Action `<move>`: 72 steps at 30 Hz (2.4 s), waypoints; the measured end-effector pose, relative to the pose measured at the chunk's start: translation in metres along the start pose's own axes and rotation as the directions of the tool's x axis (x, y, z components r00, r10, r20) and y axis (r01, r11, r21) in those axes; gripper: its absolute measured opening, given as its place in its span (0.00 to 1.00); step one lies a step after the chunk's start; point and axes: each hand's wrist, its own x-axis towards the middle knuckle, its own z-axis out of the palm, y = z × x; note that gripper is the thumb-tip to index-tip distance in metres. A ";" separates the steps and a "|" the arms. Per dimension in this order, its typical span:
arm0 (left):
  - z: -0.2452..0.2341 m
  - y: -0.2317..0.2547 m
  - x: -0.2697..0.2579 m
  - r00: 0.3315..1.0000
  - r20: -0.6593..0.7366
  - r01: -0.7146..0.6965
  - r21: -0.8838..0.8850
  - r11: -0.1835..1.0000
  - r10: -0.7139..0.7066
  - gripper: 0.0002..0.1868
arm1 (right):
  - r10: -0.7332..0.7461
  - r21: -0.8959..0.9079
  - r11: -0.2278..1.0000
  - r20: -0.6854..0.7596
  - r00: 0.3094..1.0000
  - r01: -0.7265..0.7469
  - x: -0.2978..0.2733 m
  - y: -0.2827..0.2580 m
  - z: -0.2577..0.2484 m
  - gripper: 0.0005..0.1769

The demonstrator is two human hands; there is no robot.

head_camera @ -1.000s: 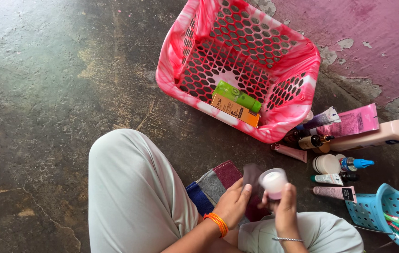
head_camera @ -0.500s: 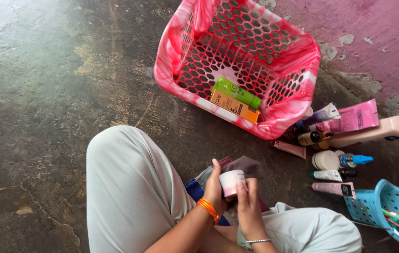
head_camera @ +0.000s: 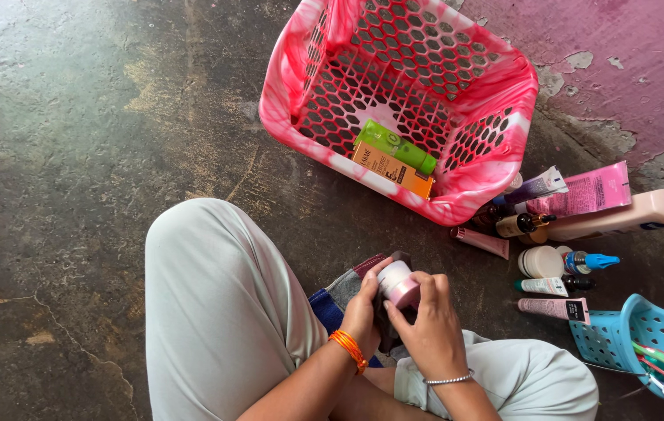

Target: The person sits on the floor and wipes several cosmetic items with a cloth, including a green tube, a gold box, a pink jar, and a pink tube. Each item is wiped and then placed into a red plastic basket.

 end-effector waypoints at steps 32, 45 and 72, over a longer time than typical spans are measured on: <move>0.006 0.000 0.006 0.931 0.106 -0.261 0.864 0.431 0.351 0.24 | -0.030 -0.057 0.998 0.059 0.998 0.033 -0.003 0.010 -0.041 0.31; -0.013 -0.008 0.017 0.989 0.099 -0.147 0.782 0.605 0.113 0.30 | -0.004 0.130 0.991 0.231 0.973 -0.027 0.012 0.021 -0.052 0.39; -0.010 -0.014 0.012 0.948 -0.128 0.033 0.951 0.309 0.292 0.28 | -0.006 0.335 0.933 0.387 0.922 -0.134 -0.019 0.054 -0.023 0.36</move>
